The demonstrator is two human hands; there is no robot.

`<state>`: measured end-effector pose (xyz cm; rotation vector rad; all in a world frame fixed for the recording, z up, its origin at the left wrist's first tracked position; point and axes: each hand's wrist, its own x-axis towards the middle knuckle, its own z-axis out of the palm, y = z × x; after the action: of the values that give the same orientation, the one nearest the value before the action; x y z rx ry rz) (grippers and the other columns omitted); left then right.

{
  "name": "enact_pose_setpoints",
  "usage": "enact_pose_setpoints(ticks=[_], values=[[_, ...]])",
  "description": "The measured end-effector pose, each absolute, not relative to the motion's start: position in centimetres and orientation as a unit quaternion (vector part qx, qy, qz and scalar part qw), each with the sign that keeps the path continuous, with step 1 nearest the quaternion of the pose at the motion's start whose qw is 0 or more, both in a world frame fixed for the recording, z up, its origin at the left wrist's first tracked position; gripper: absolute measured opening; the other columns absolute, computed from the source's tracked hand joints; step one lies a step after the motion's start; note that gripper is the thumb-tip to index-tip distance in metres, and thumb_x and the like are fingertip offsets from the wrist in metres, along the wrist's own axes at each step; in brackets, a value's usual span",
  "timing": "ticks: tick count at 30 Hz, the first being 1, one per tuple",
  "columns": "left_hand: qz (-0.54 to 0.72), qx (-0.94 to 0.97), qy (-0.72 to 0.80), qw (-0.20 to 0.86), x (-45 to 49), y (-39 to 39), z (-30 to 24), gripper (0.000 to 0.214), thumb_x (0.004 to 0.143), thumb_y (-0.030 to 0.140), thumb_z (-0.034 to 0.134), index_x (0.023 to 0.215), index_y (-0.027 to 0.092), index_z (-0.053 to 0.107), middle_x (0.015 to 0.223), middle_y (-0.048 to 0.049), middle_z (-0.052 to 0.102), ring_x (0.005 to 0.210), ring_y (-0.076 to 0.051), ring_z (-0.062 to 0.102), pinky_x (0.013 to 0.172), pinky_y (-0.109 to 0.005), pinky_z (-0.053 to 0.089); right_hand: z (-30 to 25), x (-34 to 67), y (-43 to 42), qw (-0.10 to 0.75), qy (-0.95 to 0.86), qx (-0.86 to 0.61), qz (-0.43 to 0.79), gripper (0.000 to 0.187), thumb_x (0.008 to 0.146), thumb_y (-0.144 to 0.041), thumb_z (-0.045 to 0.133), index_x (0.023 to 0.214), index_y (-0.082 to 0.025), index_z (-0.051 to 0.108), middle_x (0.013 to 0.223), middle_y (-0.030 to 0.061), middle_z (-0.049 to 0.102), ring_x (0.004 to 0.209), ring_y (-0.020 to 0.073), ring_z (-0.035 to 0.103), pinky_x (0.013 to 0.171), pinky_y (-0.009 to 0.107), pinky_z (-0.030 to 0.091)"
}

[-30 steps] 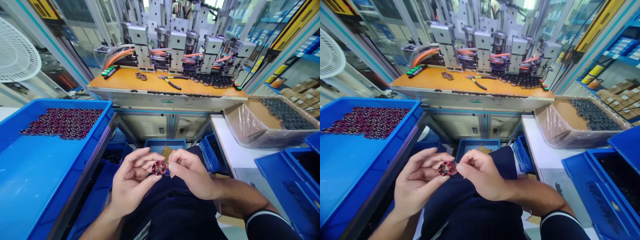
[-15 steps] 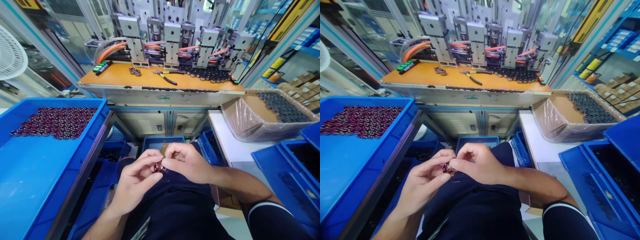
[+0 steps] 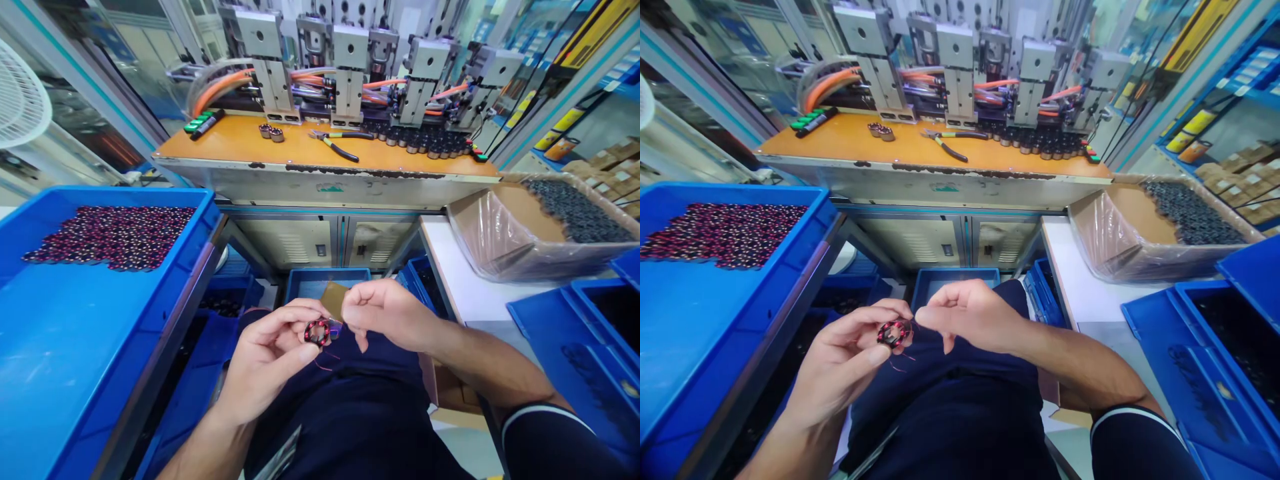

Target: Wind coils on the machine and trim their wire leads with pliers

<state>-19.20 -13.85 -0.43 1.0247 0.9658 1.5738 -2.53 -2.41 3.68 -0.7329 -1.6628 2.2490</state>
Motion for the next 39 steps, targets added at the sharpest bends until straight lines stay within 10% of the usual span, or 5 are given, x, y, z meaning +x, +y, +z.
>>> enact_pose_setpoints(ticks=[10, 15, 20, 27, 39], values=[[0.634, 0.399, 0.42, 0.512, -19.7, -14.2, 0.1, 0.023, 0.074, 0.02, 0.079, 0.096, 0.024, 0.077, 0.102, -0.0087, 0.069, 0.073, -0.014, 0.068, 0.066, -0.024, 0.059, 3.9, -1.7, -1.6, 0.138, -0.63, -0.237, 0.726, 0.033, 0.079, -0.044, 0.073, 0.07, -0.014, 0.06, 0.062, -0.0023, 0.058, 0.053, 0.0085, 0.054, 0.052, 0.022, 0.043], [0.601, 0.397, 0.396, 0.569, -19.4, -13.9, 0.4, 0.026, 0.069, 0.024, 0.082, 0.094, 0.021, 0.078, 0.093, -0.0091, 0.071, 0.071, -0.016, 0.067, 0.062, -0.025, 0.059, 5.7, -3.1, -0.2, 0.173, -0.752, -0.112, 0.627, 0.024, 0.075, -0.022, 0.079, 0.094, -0.016, 0.067, 0.101, 0.0026, 0.06, 0.086, 0.0109, 0.058, 0.079, 0.025, 0.049], [0.567, 0.38, 0.372, 0.629, -19.2, -14.1, 0.2, 0.032, 0.072, 0.024, 0.081, 0.103, 0.02, 0.076, 0.076, -0.0054, 0.07, 0.064, -0.014, 0.066, 0.06, -0.024, 0.057, 6.0, -5.0, -0.7, 0.14, -0.796, -0.027, 0.588, 0.006, 0.083, -0.015, 0.071, 0.08, -0.014, 0.067, 0.105, 0.0036, 0.059, 0.097, 0.0124, 0.058, 0.091, 0.028, 0.046], [0.629, 0.376, 0.365, 0.574, -19.4, -14.6, 0.2, 0.03, 0.071, 0.013, 0.08, 0.099, 0.025, 0.077, 0.105, -0.005, 0.072, 0.086, -0.014, 0.069, 0.077, -0.02, 0.057, 5.7, -4.0, -2.0, 0.226, -0.761, -0.14, 0.592, 0.014, 0.084, -0.014, 0.068, 0.07, -0.013, 0.063, 0.085, 0.0001, 0.058, 0.079, 0.0091, 0.057, 0.078, 0.023, 0.046], [0.616, 0.432, 0.412, 0.514, -19.2, -14.6, 0.6, 0.027, 0.071, 0.012, 0.08, 0.094, 0.025, 0.078, 0.1, -0.0042, 0.07, 0.083, -0.012, 0.067, 0.073, -0.017, 0.055, 8.1, -2.7, -2.7, 0.061, -0.751, -0.234, 0.614, 0.006, 0.083, -0.015, 0.066, 0.08, -0.01, 0.068, 0.067, -0.0026, 0.063, 0.06, 0.0058, 0.055, 0.057, 0.015, 0.043]])
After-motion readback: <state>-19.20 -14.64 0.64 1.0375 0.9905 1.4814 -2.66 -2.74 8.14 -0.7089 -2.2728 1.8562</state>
